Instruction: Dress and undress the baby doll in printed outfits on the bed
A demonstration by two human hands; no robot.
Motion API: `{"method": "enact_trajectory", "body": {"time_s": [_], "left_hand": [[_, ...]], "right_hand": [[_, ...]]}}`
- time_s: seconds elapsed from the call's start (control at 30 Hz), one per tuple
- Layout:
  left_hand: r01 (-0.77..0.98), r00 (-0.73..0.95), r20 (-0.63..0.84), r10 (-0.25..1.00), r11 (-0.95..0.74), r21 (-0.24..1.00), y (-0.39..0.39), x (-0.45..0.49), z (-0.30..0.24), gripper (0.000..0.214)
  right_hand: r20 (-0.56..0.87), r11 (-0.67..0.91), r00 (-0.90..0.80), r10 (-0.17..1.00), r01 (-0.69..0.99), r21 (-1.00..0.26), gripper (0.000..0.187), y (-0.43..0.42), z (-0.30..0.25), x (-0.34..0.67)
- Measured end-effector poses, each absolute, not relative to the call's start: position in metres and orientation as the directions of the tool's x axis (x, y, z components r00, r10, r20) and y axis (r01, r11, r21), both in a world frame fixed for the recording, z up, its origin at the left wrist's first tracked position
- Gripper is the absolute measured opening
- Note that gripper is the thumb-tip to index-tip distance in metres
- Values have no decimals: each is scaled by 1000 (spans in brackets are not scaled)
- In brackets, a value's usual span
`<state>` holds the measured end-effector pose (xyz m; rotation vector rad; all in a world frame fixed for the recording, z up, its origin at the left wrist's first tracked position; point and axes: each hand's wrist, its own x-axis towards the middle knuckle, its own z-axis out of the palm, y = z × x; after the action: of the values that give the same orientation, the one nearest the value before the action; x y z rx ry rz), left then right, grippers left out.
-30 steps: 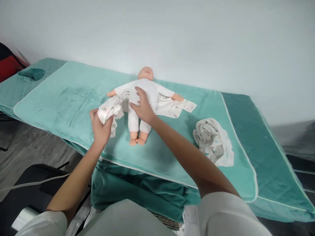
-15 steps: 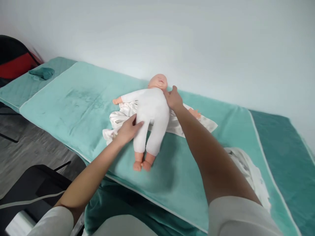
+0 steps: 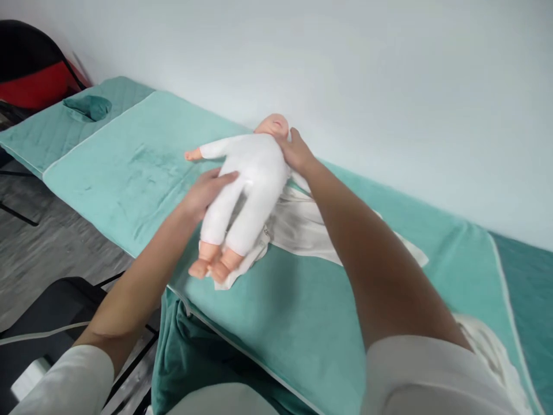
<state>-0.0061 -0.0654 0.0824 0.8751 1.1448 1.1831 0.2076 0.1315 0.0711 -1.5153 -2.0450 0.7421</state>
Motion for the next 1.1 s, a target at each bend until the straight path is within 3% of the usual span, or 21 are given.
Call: {"method": "enact_trajectory", "body": {"time_s": [0.17,0.23,0.3,0.4,0.43,0.5,0.53,0.6,0.7,0.8,0.87,0.93,1.0,1.1], "left_hand": [[-138,-101,-137,985,122,983,-37,-88,56,60],[33,-139,-105,985,110,993,-31,-110,48,61],[313,-184,-60,981,116,943,-32,-121,46,62],[720,-298,150,943,118,684,-54,-112,53,60],[827,-240,260,935,57,559,-67,-104,58,58],[941,63,398,915,-187,281,-95,-82,65,62],[931,239,391,889,-324,167,-109,-69,66,67],[868,454,298,839,-493,65,-131,-46,63,68],[857,500,140,854,-512,64,-146,-16,50,45],[873,473,130,871,-484,66,-151,9,45,31],[845,509,219,833,-532,59,-156,28,50,29],[771,600,303,741,-636,30,-164,49,59,24],[679,690,351,633,-734,-9,-173,67,68,22],[610,741,381,553,-792,-35,-182,82,78,20]], "right_hand": [[66,291,-380,923,573,-766,76,156,60,126],[111,359,-455,884,508,-783,72,161,52,113],[166,425,-486,858,490,-761,68,161,44,117],[225,423,-365,903,668,-612,59,148,33,158],[232,376,-297,926,753,-540,55,140,30,179],[199,269,-197,960,844,-465,49,122,26,227],[127,199,-163,978,909,-365,47,111,25,251],[-20,120,-125,992,979,-167,46,88,25,294],[-159,94,-95,983,996,-14,43,48,32,332],[-263,256,-247,933,967,3,39,0,44,336],[-228,366,-364,903,930,-33,33,-37,53,328],[-78,503,-506,859,862,-54,28,-79,65,319],[60,650,-649,759,760,4,24,-124,82,311],[85,708,-717,692,696,120,25,-183,113,310]]}}
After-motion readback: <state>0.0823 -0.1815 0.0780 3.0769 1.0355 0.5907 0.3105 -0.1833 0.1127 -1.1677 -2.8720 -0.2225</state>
